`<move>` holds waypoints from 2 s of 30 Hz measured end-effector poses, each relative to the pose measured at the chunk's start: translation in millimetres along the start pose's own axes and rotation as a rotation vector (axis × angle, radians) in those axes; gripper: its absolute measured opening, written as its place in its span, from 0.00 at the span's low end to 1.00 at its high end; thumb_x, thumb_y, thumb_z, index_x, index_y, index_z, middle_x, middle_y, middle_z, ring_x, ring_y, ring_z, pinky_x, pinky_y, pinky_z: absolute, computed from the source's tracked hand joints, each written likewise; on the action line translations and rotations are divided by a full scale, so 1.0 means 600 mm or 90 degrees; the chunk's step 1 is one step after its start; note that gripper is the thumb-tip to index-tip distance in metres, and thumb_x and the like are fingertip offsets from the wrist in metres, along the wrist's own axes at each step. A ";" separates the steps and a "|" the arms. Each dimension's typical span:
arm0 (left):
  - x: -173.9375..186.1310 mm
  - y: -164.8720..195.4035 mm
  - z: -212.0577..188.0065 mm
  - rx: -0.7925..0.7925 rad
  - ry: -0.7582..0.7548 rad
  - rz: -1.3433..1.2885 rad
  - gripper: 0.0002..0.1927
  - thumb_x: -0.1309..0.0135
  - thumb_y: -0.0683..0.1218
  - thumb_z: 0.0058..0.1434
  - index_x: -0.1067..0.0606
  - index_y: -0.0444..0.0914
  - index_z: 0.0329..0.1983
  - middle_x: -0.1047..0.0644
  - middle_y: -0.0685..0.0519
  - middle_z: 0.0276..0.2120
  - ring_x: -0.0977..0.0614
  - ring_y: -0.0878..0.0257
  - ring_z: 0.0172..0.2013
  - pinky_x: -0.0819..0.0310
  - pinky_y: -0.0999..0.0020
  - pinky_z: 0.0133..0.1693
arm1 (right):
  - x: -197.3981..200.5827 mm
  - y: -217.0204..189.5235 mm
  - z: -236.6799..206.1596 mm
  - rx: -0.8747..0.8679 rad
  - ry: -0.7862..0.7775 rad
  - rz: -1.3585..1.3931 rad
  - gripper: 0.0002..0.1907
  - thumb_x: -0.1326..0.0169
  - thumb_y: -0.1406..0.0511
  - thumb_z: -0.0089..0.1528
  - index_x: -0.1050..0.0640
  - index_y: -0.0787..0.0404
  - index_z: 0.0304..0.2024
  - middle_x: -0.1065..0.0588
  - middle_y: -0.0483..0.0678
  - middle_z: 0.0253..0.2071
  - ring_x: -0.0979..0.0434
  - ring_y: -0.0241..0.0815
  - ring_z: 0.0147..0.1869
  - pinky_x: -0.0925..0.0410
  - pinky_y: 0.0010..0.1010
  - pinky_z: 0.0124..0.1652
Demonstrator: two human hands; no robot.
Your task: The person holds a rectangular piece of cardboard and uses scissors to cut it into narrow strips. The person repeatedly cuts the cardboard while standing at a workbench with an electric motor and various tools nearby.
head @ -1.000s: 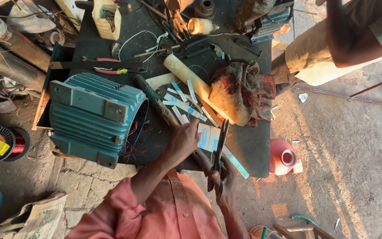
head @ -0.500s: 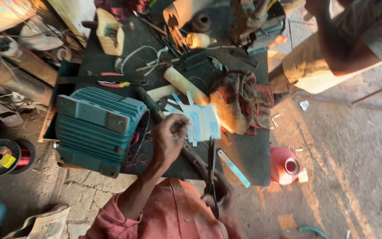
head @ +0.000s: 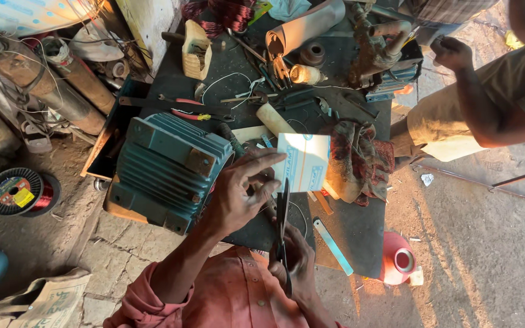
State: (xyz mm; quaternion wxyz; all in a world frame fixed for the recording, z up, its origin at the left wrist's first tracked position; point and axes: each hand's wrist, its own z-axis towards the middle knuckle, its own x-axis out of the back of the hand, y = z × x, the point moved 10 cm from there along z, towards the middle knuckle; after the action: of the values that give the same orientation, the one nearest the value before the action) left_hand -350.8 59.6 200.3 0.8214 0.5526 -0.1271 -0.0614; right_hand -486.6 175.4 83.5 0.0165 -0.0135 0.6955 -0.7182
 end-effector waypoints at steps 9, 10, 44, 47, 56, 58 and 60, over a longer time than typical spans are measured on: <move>0.001 -0.005 -0.005 0.020 -0.023 -0.041 0.26 0.41 0.33 0.61 0.26 0.37 0.63 0.26 0.47 0.63 0.17 0.59 0.55 0.14 0.70 0.52 | -0.010 0.006 -0.003 -0.048 0.017 -0.008 0.59 0.36 0.37 0.48 0.34 0.66 0.70 0.29 0.40 0.21 0.31 0.27 0.22 0.40 0.21 0.22; 0.001 -0.004 -0.005 0.019 -0.024 -0.051 0.25 0.41 0.33 0.61 0.26 0.37 0.63 0.26 0.47 0.63 0.17 0.59 0.55 0.14 0.70 0.52 | -0.011 0.006 -0.004 -0.045 0.016 0.001 0.59 0.35 0.38 0.49 0.35 0.67 0.71 0.29 0.41 0.21 0.31 0.27 0.22 0.40 0.21 0.22; -0.005 0.019 -0.006 -0.027 -0.005 0.049 0.29 0.38 0.38 0.59 0.28 0.42 0.65 0.27 0.48 0.64 0.15 0.60 0.49 0.13 0.71 0.41 | 0.001 -0.009 -0.015 0.021 0.041 -0.040 0.62 0.37 0.35 0.49 0.35 0.69 0.71 0.29 0.41 0.21 0.33 0.27 0.22 0.43 0.23 0.22; -0.015 0.053 -0.018 -0.140 0.006 0.095 0.31 0.35 0.38 0.59 0.29 0.41 0.66 0.27 0.47 0.65 0.19 0.56 0.57 0.15 0.65 0.48 | 0.008 -0.022 -0.011 0.028 0.066 -0.050 0.64 0.38 0.33 0.47 0.34 0.70 0.70 0.28 0.40 0.23 0.32 0.27 0.25 0.43 0.22 0.23; -0.025 0.033 -0.028 -0.004 -0.036 -0.009 0.31 0.38 0.36 0.58 0.28 0.43 0.65 0.26 0.50 0.65 0.15 0.66 0.44 0.13 0.73 0.40 | 0.007 -0.033 -0.012 0.027 0.070 -0.157 0.59 0.40 0.36 0.49 0.33 0.65 0.71 0.29 0.37 0.20 0.32 0.26 0.21 0.40 0.22 0.21; -0.026 0.034 -0.026 0.008 -0.033 -0.037 0.31 0.39 0.35 0.58 0.29 0.42 0.66 0.27 0.50 0.65 0.15 0.65 0.45 0.12 0.73 0.43 | 0.009 -0.028 -0.013 0.023 0.074 -0.145 0.59 0.38 0.37 0.47 0.34 0.66 0.70 0.29 0.38 0.19 0.32 0.26 0.20 0.39 0.22 0.20; -0.017 0.056 -0.022 -0.068 -0.008 -0.017 0.32 0.38 0.35 0.59 0.29 0.41 0.67 0.27 0.48 0.65 0.18 0.60 0.55 0.14 0.71 0.48 | 0.008 -0.025 -0.015 0.027 0.075 -0.115 0.60 0.37 0.38 0.46 0.35 0.67 0.71 0.28 0.38 0.20 0.32 0.26 0.20 0.39 0.21 0.20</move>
State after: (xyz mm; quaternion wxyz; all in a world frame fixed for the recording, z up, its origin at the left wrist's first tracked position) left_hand -358.4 86.5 225.1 0.8479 0.5095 -0.1212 -0.0825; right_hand -492.0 184.4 98.0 -0.0888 -0.0338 0.6757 -0.7310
